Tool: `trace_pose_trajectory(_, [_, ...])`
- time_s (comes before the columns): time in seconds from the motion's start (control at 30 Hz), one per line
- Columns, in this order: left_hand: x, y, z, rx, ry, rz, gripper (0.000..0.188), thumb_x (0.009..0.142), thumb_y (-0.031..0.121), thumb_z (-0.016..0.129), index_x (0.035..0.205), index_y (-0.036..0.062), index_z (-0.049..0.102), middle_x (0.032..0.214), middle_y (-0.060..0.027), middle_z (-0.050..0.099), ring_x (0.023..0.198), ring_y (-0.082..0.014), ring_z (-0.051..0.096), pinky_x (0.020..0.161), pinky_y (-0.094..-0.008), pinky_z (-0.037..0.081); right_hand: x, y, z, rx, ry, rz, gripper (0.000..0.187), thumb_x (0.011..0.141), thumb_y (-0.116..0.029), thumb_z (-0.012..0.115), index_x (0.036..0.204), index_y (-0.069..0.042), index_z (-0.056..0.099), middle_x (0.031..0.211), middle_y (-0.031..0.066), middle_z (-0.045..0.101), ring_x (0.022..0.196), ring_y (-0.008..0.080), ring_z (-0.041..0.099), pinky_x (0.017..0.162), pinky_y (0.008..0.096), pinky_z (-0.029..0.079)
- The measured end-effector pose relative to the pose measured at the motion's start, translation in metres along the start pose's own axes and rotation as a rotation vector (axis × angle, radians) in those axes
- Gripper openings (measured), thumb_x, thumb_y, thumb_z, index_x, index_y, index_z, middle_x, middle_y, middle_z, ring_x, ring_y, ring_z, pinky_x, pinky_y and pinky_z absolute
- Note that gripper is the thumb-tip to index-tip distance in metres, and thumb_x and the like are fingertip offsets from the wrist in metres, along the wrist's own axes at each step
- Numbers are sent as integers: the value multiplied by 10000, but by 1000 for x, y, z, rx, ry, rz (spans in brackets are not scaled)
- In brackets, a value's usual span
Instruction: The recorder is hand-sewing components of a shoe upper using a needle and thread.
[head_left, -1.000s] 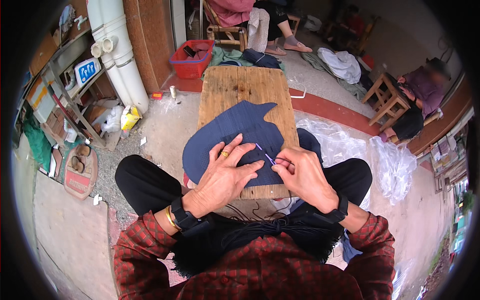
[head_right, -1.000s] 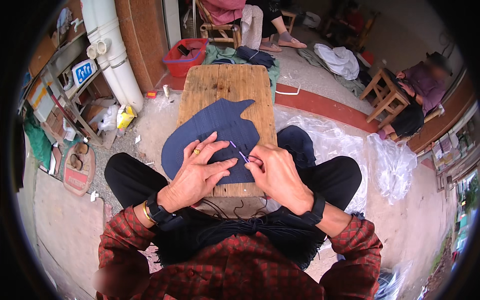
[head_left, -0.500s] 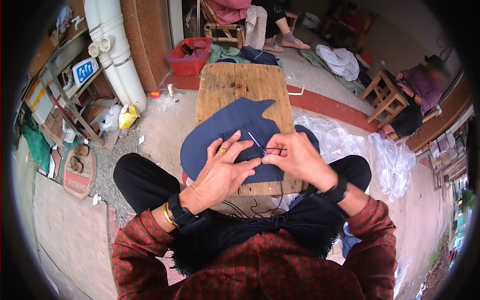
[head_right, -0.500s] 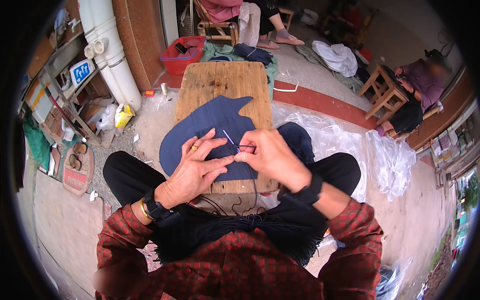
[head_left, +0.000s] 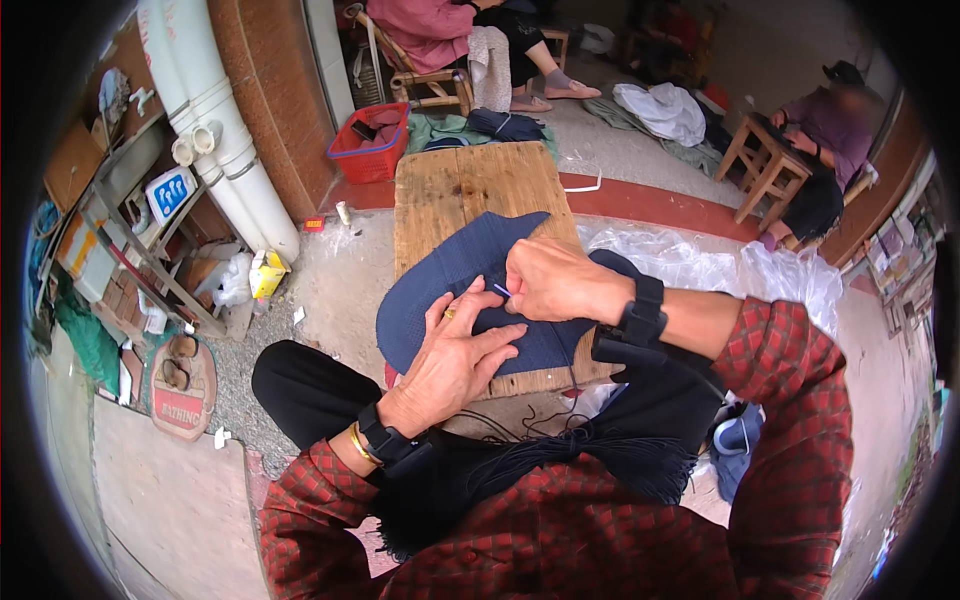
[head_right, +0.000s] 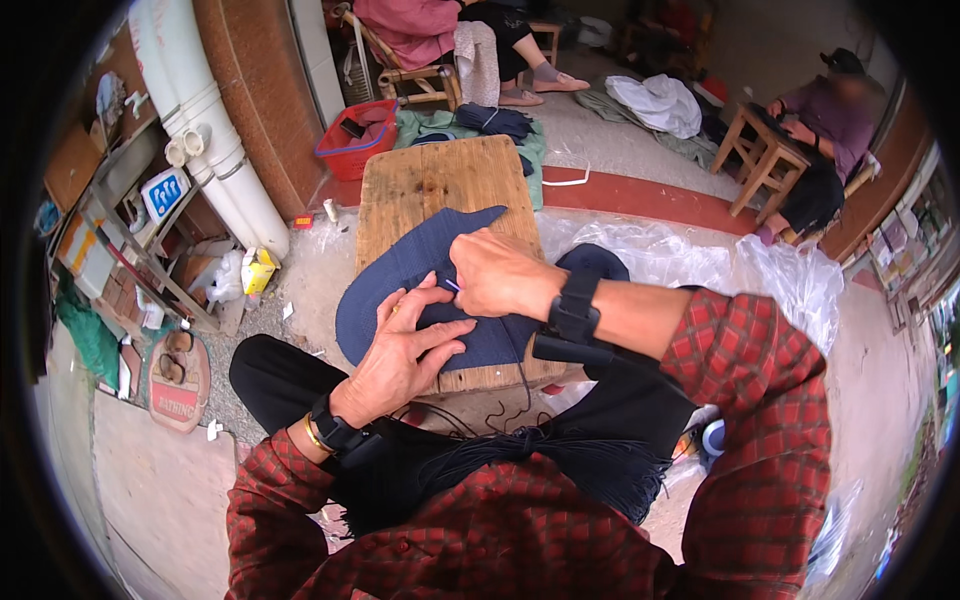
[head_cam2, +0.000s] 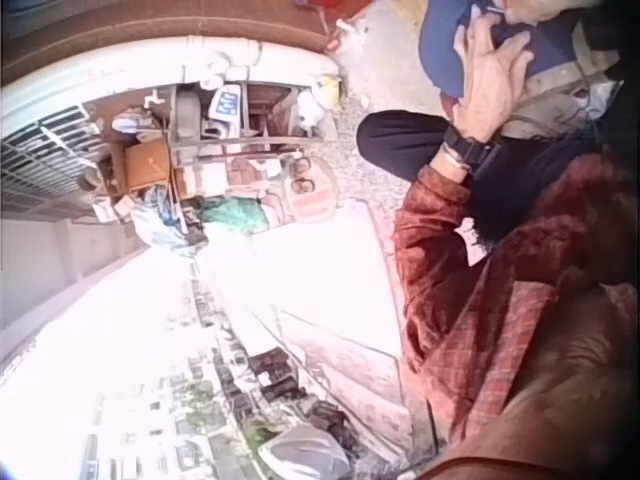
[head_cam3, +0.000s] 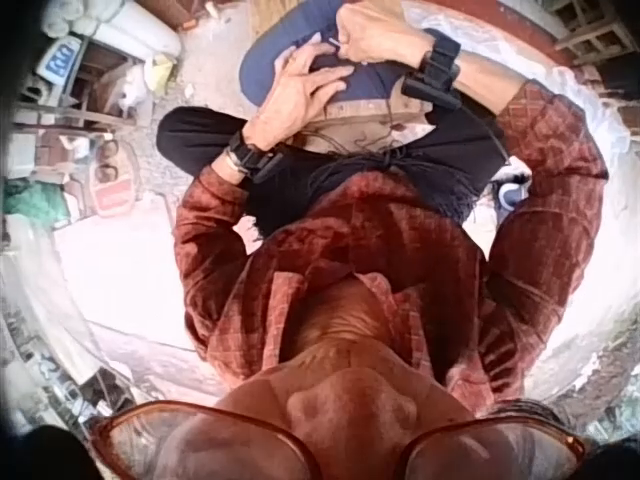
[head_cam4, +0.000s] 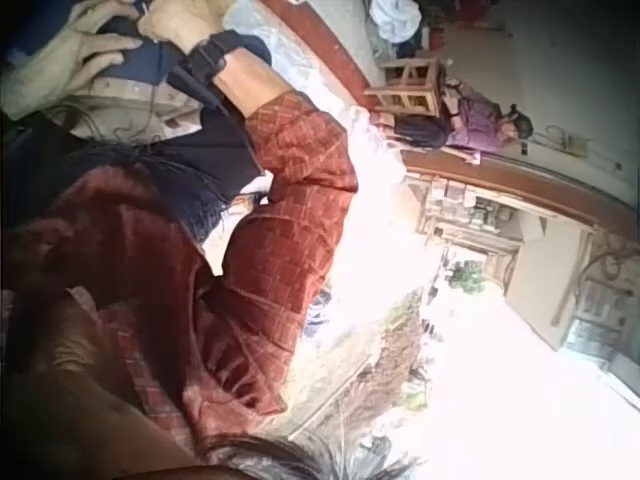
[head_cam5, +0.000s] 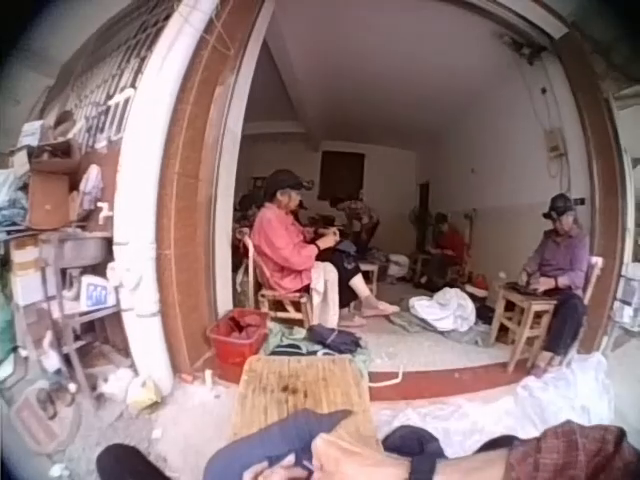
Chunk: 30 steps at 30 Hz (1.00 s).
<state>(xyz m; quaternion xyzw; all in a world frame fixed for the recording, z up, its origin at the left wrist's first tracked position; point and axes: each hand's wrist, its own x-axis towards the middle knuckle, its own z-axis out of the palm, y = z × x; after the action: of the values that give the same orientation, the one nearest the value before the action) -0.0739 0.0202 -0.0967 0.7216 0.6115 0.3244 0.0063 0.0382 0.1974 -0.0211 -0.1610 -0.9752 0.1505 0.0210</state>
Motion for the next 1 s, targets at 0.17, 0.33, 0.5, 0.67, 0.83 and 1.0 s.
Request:
trace_pose_trajectory(0.17, [2, 1, -2, 35, -5, 37, 353, 910, 185, 740, 1263, 188, 731, 1381, -138, 501, 1462, -387, 382, 1169, -566, 258, 2, -1, -14, 29, -155, -66, 231, 863, -206, 735, 803, 6, 665, 710, 169, 679, 711, 341, 674, 639, 450, 494])
trace_pose_trajectory(0.33, [1, 1, -4, 64, -52, 37, 396, 898, 164, 740, 1291, 209, 719, 1528, -159, 429, 1488, -385, 349, 1169, -570, 252, -3, 15, 0, 66, 49, -272, 234, 875, -191, 739, 796, 12, 654, 692, 147, 673, 673, 326, 669, 621, 426, 494])
trace_pose_trajectory(0.5, [0, 0, -5, 45, -91, 22, 443, 869, 141, 761, 1296, 255, 728, 1590, -131, 417, 1521, -370, 315, 1186, -555, 226, 4, 26, 15, 650, 179, 336, 263, 1027, -236, 610, 920, 4, 615, 721, 57, 656, 558, 122, 654, 480, 274, 518])
trace_pose_trajectory(0.67, [2, 2, -7, 30, -80, 9, 450, 855, 143, 777, 1284, 269, 735, 1561, -108, 464, 1515, -359, 330, 1186, -550, 229, -8, 23, 14, 852, 133, 182, 304, 1084, -311, 519, 1067, -8, 539, 846, 76, 678, 535, 111, 648, 446, 225, 488])
trace_pose_trajectory(0.83, [1, 2, -7, 31, -66, 13, 442, 860, 156, 781, 1284, 271, 735, 1588, -96, 450, 1514, -354, 337, 1187, -550, 235, -15, 22, 21, 1034, 81, 133, 293, 1099, -294, 503, 1127, -5, 537, 917, 80, 679, 594, 102, 660, 496, 203, 512])
trace_pose_trajectory(1.0, [0, 0, -5, 71, -60, 48, 420, 863, 197, 777, 1276, 261, 738, 1573, -110, 451, 1499, -349, 354, 1171, -548, 261, -19, 29, 26, 1008, -31, 73, 259, 1093, -214, 517, 1178, 14, 607, 947, 64, 670, 771, 95, 661, 644, 222, 565])
